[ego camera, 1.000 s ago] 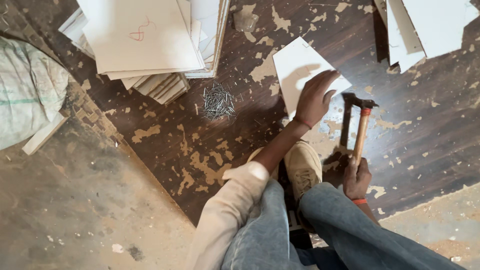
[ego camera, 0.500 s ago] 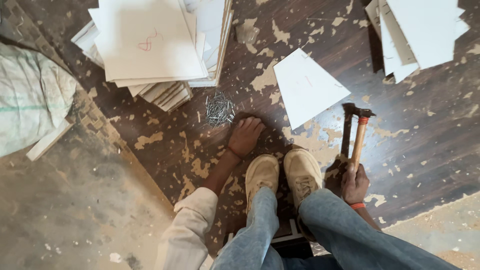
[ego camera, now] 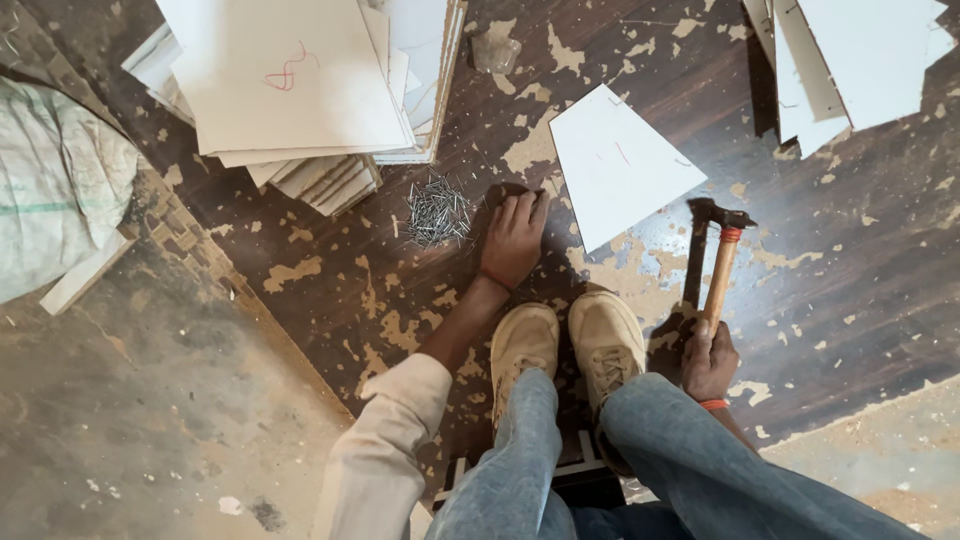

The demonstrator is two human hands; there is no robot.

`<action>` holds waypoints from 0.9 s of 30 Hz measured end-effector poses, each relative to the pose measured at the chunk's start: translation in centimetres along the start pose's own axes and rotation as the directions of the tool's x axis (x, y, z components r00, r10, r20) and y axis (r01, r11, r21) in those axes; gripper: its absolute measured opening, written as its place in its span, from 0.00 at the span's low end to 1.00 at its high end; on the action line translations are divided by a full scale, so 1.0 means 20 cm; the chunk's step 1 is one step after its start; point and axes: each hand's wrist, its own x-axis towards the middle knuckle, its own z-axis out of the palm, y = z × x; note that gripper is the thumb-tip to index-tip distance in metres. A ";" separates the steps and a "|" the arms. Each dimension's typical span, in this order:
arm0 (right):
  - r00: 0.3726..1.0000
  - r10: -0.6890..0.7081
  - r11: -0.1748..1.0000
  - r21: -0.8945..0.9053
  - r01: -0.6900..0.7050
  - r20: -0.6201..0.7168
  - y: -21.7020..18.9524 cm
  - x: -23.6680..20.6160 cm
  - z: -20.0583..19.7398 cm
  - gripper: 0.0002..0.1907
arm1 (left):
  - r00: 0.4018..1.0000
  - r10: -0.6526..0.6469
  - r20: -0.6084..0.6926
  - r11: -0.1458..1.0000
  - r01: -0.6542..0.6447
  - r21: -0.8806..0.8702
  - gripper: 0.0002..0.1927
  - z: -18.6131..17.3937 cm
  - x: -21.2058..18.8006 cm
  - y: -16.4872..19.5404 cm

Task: The person stands on a workshop floor hammering nails into small white board pieces. They pick a nail from a pile, position it on a board, drive it in with a hammer, and place the finished board onto a growing stack of completed pieces.

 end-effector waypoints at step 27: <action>0.957 0.267 0.861 0.418 -0.289 0.113 -0.41 -0.13 0.01 0.19 | 0.835 -0.422 -0.354 0.803 0.163 -0.573 0.07 0.27 0.44 -0.04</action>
